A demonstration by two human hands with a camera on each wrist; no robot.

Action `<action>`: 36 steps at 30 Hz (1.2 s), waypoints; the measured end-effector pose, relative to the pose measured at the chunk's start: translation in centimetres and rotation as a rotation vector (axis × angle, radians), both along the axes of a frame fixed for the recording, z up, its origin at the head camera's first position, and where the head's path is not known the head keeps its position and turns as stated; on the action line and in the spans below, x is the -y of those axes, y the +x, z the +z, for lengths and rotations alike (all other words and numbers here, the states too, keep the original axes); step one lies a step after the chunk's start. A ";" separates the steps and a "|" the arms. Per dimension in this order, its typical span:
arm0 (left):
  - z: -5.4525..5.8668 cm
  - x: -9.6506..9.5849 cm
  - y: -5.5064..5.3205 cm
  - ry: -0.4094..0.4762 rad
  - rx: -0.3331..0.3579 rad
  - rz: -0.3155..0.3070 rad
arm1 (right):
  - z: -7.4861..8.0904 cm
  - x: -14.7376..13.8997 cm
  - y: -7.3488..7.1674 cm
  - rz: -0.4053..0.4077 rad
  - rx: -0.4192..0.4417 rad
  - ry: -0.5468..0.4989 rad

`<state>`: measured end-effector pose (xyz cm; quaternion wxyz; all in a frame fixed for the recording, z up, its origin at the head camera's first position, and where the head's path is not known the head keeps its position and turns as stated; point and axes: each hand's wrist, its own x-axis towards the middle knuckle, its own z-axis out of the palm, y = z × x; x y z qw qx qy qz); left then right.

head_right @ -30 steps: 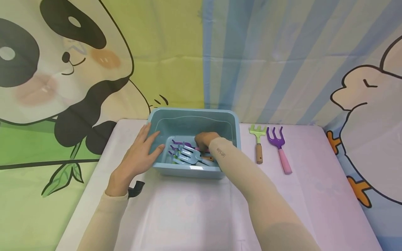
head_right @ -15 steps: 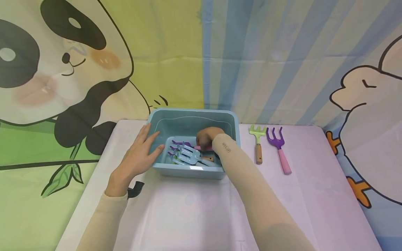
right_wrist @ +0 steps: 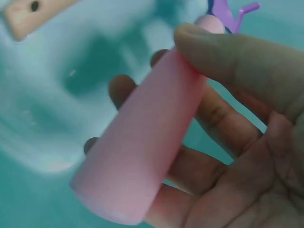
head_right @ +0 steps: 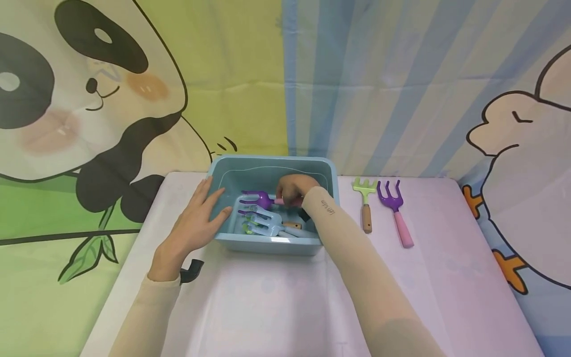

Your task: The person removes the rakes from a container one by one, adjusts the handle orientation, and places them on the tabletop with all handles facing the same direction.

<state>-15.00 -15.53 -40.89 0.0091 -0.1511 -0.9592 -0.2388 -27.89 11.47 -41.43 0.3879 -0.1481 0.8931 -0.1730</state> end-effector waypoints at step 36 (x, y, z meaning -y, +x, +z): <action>-0.1 0.0 0.0 -0.005 0.004 -0.002 | 12.2 -6.3 7.4 0.019 -0.382 -0.255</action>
